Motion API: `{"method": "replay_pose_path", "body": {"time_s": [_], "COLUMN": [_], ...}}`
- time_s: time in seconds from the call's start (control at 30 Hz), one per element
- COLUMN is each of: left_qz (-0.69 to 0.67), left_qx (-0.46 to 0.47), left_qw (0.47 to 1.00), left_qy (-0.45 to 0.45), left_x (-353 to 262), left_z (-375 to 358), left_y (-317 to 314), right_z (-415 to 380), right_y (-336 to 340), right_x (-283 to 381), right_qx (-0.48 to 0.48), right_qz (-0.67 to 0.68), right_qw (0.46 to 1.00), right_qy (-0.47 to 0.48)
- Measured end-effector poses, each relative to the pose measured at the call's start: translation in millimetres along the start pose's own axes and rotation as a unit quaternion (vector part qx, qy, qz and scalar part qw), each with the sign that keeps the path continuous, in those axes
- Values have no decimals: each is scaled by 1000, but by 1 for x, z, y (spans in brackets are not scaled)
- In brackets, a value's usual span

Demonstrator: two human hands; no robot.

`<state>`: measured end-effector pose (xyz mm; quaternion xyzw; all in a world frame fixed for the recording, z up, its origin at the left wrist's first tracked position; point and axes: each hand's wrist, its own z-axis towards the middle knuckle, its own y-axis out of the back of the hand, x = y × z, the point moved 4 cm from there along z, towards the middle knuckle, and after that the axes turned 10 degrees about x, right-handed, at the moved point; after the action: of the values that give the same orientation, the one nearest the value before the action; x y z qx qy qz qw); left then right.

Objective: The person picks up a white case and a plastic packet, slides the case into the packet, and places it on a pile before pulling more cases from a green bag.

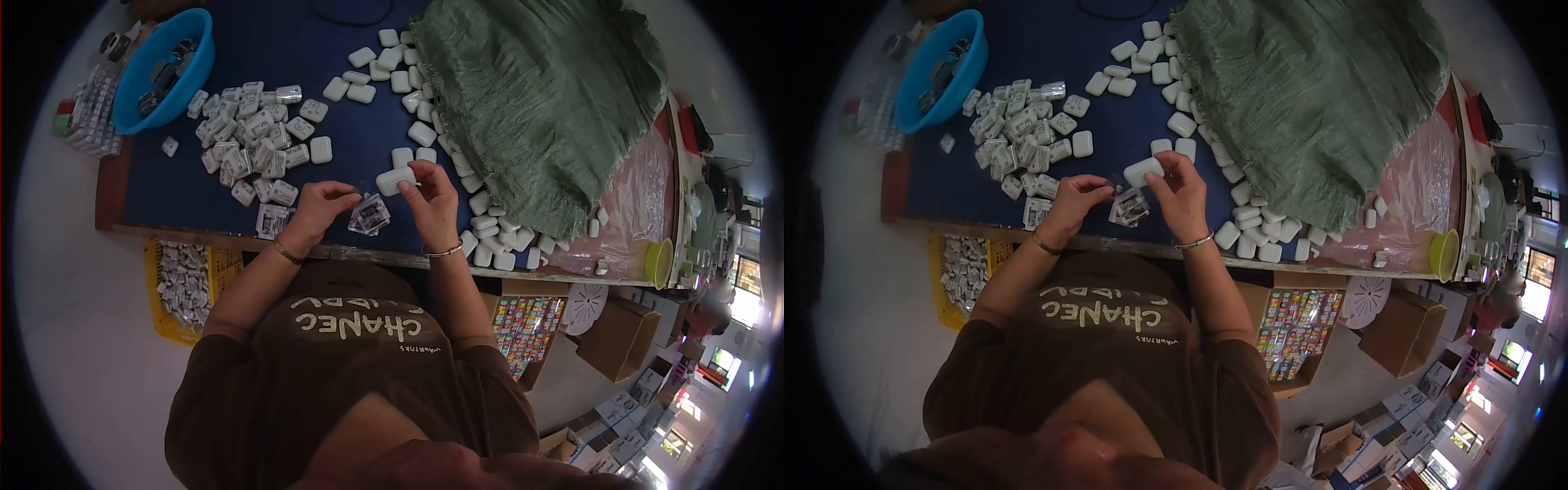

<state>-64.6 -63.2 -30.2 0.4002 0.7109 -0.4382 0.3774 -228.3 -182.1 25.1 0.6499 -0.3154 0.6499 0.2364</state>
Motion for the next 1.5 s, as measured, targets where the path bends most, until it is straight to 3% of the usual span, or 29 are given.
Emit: {"method": "replay_pose_path", "body": {"time_s": [0.1,0.47,0.6,0.87,1.03,1.2,1.5], "left_qz": [29,30,45,18,24,26,0], "left_qx": [10,14,18,9,35,60,31], "left_qw": [999,999,998,999,997,997,1000], "left_qy": [-28,-36,-27,-39,-56,43,-3], "left_x": [-5,-10,-9,-13,-9,1,-3], "left_z": [-2,-2,-1,-4,0,3,4], "left_y": [-2,-4,-6,-11,-11,-10,-10], "right_z": [3,2,3,5,4,3,2], "right_y": [-6,-6,-7,-13,-16,-18,-28], "right_x": [2,8,2,-2,-11,-13,-15], "right_qx": [-20,38,69,20,23,29,66], "right_qz": [-55,-155,-127,-155,-132,-124,-127], "right_qw": [997,986,989,988,990,990,990], "right_qy": [40,-39,-37,3,-34,-57,18]}}
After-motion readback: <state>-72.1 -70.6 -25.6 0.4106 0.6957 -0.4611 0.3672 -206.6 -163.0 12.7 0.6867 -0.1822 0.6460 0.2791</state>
